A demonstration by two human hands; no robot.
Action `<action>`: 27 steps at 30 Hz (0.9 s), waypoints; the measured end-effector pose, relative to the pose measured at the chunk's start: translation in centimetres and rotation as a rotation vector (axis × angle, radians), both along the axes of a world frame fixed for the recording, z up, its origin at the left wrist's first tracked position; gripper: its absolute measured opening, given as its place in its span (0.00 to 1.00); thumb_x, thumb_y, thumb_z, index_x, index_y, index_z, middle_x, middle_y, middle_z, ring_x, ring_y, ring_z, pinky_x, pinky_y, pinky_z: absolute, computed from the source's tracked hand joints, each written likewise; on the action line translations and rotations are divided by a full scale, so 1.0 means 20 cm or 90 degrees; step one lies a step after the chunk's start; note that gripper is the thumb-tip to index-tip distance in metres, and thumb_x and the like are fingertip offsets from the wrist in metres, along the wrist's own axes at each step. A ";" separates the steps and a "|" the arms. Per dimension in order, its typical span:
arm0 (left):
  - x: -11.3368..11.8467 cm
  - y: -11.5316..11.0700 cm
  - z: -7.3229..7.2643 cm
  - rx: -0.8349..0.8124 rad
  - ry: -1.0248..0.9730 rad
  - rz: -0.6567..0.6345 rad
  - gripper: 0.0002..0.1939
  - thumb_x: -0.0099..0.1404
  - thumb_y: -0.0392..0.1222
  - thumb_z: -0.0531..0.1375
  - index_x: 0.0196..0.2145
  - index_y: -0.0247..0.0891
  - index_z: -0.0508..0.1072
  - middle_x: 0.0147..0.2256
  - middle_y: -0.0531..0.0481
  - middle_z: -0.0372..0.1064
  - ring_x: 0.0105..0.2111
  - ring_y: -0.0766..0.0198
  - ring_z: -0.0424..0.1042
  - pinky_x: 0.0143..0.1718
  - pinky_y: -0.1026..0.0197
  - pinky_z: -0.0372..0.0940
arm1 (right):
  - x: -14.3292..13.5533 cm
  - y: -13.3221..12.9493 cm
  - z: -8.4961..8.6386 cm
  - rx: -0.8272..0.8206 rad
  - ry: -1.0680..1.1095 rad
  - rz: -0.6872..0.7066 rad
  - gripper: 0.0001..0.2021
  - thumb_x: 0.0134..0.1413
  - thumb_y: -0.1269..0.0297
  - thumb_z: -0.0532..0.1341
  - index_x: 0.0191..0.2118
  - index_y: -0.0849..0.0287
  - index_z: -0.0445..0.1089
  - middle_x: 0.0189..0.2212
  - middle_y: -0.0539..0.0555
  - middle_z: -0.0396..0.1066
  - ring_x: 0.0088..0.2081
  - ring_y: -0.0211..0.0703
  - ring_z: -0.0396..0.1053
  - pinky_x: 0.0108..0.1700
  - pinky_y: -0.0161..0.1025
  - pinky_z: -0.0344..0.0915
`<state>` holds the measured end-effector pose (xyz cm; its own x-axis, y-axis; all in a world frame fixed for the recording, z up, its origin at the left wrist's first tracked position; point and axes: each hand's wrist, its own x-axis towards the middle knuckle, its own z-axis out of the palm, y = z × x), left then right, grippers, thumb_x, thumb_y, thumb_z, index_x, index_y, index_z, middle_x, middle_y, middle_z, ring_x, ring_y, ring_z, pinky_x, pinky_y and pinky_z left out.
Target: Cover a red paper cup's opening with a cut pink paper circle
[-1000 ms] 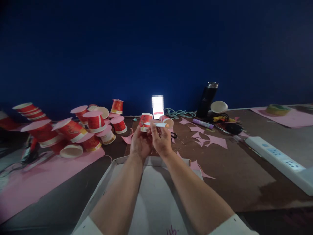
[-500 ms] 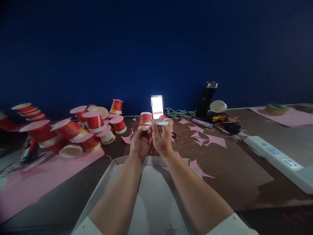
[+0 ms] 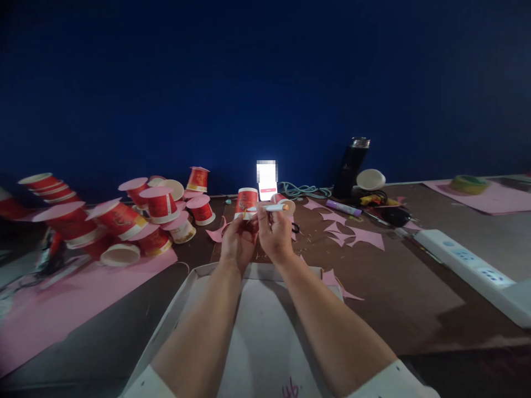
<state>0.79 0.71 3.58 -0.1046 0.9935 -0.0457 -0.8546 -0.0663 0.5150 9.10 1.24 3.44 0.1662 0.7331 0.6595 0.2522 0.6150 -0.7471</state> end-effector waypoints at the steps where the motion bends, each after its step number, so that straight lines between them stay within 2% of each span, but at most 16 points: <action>1: 0.00 0.00 0.00 -0.002 0.000 -0.001 0.09 0.62 0.33 0.53 0.28 0.32 0.72 0.24 0.48 0.72 0.25 0.68 0.72 0.35 0.65 0.64 | 0.00 0.00 0.00 0.001 -0.005 -0.004 0.12 0.59 0.56 0.55 0.38 0.59 0.69 0.26 0.52 0.73 0.28 0.38 0.72 0.34 0.37 0.69; 11: 0.00 0.01 0.00 0.008 -0.019 0.005 0.09 0.61 0.33 0.53 0.27 0.32 0.73 0.24 0.47 0.72 0.26 0.67 0.72 0.38 0.63 0.64 | 0.00 0.00 0.01 0.006 -0.028 -0.033 0.12 0.59 0.56 0.55 0.37 0.58 0.69 0.26 0.51 0.74 0.27 0.39 0.72 0.32 0.37 0.69; 17: 0.00 0.01 -0.01 0.031 -0.026 -0.006 0.10 0.61 0.33 0.53 0.27 0.31 0.73 0.24 0.47 0.72 0.25 0.68 0.71 0.36 0.64 0.64 | 0.00 -0.01 0.02 0.003 -0.023 -0.041 0.11 0.59 0.57 0.55 0.36 0.59 0.69 0.25 0.51 0.74 0.26 0.38 0.72 0.31 0.36 0.68; 27: -0.02 0.03 -0.04 -0.010 -0.060 0.003 0.06 0.60 0.33 0.54 0.28 0.32 0.70 0.23 0.50 0.69 0.24 0.69 0.68 0.33 0.66 0.64 | -0.01 -0.02 0.03 -0.012 0.002 -0.027 0.13 0.59 0.56 0.55 0.30 0.59 0.67 0.23 0.50 0.72 0.23 0.36 0.71 0.29 0.35 0.68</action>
